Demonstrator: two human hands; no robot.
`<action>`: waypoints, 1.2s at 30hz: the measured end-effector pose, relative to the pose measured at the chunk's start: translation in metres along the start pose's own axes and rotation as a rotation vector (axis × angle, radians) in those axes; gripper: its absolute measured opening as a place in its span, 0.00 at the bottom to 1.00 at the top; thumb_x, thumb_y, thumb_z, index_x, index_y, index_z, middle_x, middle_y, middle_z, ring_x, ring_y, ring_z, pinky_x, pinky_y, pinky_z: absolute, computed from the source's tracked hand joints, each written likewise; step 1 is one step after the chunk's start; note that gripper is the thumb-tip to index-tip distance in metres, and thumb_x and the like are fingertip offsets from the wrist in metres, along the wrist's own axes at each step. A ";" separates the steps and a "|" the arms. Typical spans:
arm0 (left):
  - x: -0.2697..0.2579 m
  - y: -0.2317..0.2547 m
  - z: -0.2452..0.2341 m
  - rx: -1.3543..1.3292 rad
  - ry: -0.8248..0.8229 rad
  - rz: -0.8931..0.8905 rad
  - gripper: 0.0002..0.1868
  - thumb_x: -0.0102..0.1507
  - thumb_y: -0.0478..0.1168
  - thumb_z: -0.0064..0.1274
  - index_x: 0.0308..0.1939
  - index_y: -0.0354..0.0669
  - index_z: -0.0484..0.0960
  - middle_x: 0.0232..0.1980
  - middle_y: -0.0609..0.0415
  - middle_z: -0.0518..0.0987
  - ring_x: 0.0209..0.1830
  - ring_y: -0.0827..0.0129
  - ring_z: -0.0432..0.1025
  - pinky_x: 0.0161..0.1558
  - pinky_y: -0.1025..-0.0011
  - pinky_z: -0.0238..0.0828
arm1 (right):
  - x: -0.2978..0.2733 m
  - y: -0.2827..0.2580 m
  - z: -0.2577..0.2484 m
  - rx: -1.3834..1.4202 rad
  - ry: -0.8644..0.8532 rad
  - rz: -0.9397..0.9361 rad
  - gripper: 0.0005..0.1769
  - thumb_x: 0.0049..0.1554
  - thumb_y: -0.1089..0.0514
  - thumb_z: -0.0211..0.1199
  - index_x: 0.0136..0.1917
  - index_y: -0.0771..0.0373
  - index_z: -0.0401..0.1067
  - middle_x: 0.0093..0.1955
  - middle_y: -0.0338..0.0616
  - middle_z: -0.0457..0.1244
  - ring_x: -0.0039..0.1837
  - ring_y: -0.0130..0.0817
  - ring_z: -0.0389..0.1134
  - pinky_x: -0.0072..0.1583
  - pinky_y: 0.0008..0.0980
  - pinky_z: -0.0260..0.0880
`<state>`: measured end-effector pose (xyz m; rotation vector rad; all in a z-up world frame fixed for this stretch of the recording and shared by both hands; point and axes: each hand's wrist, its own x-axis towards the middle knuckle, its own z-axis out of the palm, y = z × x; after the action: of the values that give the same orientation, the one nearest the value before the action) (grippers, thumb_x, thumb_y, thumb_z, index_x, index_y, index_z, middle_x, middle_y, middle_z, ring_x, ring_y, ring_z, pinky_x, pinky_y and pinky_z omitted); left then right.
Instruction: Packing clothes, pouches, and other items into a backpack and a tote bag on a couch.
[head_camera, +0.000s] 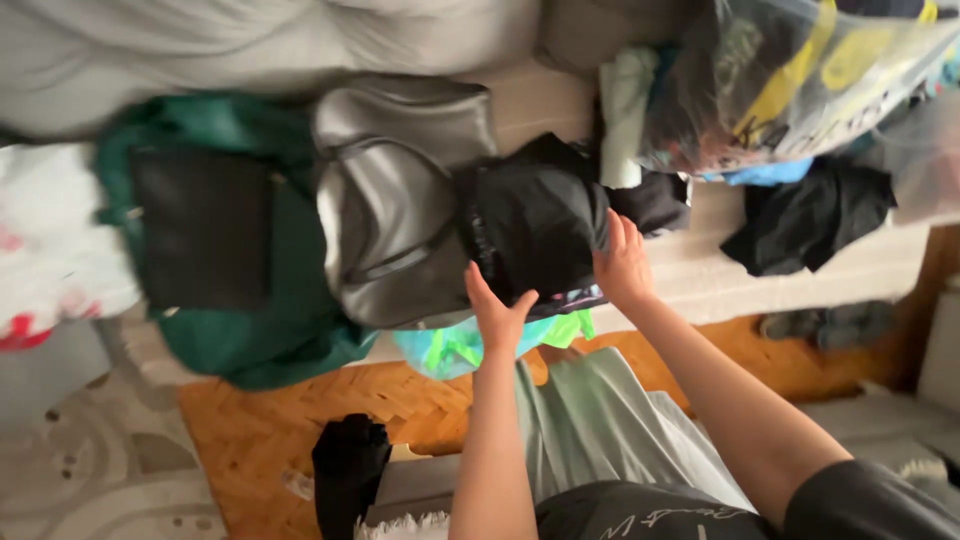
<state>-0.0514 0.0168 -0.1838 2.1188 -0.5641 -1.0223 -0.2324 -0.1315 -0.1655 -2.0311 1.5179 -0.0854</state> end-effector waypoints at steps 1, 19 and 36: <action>-0.010 -0.001 -0.011 -0.006 0.027 0.007 0.65 0.49 0.45 0.75 0.79 0.38 0.46 0.81 0.34 0.49 0.82 0.44 0.45 0.77 0.56 0.43 | -0.004 -0.016 -0.004 0.005 0.002 -0.028 0.43 0.52 0.64 0.66 0.78 0.63 0.54 0.72 0.60 0.55 0.71 0.63 0.58 0.69 0.51 0.62; 0.018 -0.167 -0.319 -0.244 0.501 -0.274 0.44 0.57 0.51 0.67 0.70 0.34 0.66 0.69 0.40 0.69 0.61 0.51 0.71 0.58 0.59 0.71 | -0.008 -0.369 0.110 0.084 -0.505 -0.346 0.43 0.53 0.59 0.66 0.77 0.60 0.51 0.64 0.53 0.60 0.58 0.48 0.69 0.57 0.46 0.70; 0.229 -0.295 -0.396 -0.840 0.510 -0.690 0.37 0.58 0.40 0.70 0.65 0.33 0.64 0.61 0.39 0.74 0.61 0.57 0.72 0.62 0.63 0.66 | 0.054 -0.449 0.357 0.138 -0.625 -0.034 0.41 0.51 0.50 0.70 0.72 0.63 0.58 0.63 0.54 0.65 0.58 0.44 0.72 0.58 0.41 0.72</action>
<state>0.4248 0.2248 -0.3453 1.6695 0.7774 -0.7860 0.3090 0.0462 -0.2536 -1.7458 1.0497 0.3867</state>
